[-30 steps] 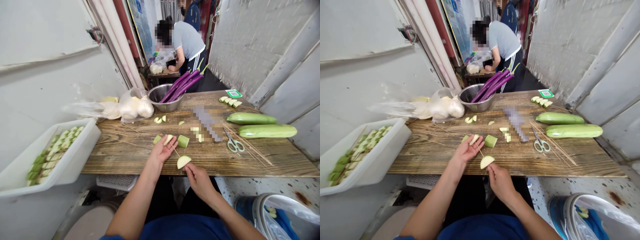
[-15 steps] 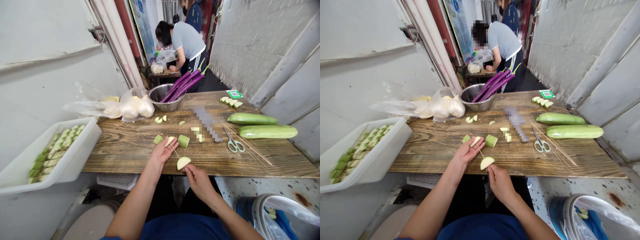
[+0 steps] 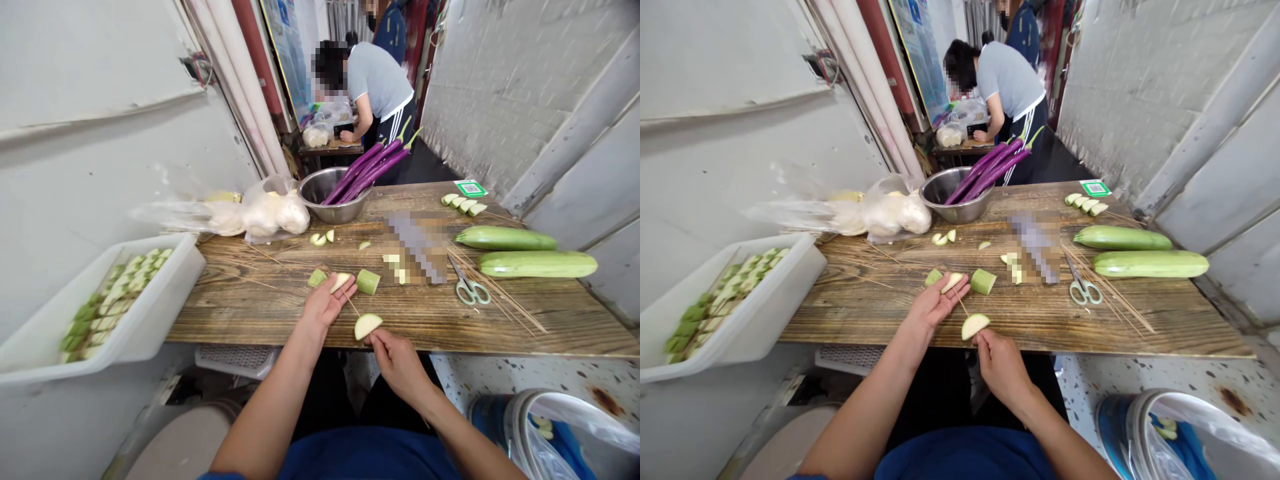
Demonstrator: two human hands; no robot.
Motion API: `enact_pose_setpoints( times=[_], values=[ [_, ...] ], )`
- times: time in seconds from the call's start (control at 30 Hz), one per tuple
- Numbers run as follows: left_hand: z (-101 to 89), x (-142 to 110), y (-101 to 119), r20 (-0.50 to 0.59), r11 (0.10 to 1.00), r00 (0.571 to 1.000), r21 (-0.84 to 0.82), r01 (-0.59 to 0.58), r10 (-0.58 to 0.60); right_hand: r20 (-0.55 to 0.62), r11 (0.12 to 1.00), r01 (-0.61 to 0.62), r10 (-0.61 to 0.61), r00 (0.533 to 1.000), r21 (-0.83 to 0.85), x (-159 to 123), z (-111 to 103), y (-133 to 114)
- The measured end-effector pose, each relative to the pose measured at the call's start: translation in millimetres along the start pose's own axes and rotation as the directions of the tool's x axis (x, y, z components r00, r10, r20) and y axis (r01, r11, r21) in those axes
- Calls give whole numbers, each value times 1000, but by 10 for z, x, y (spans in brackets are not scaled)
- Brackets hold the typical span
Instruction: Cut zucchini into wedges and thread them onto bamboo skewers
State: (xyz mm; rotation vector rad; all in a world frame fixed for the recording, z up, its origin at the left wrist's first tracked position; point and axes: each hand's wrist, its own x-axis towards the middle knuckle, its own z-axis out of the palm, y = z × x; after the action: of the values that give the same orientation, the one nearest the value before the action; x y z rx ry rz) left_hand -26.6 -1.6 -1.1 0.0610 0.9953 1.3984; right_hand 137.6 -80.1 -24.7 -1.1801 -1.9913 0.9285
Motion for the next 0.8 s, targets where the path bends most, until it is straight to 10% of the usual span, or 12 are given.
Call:
enact_pose_setpoints(
  times=[0.8],
  values=[
    [6, -69, -76, 47, 995, 998, 87, -39, 35, -25, 999, -37, 37, 999, 6, 2, 7, -95]
  ],
)
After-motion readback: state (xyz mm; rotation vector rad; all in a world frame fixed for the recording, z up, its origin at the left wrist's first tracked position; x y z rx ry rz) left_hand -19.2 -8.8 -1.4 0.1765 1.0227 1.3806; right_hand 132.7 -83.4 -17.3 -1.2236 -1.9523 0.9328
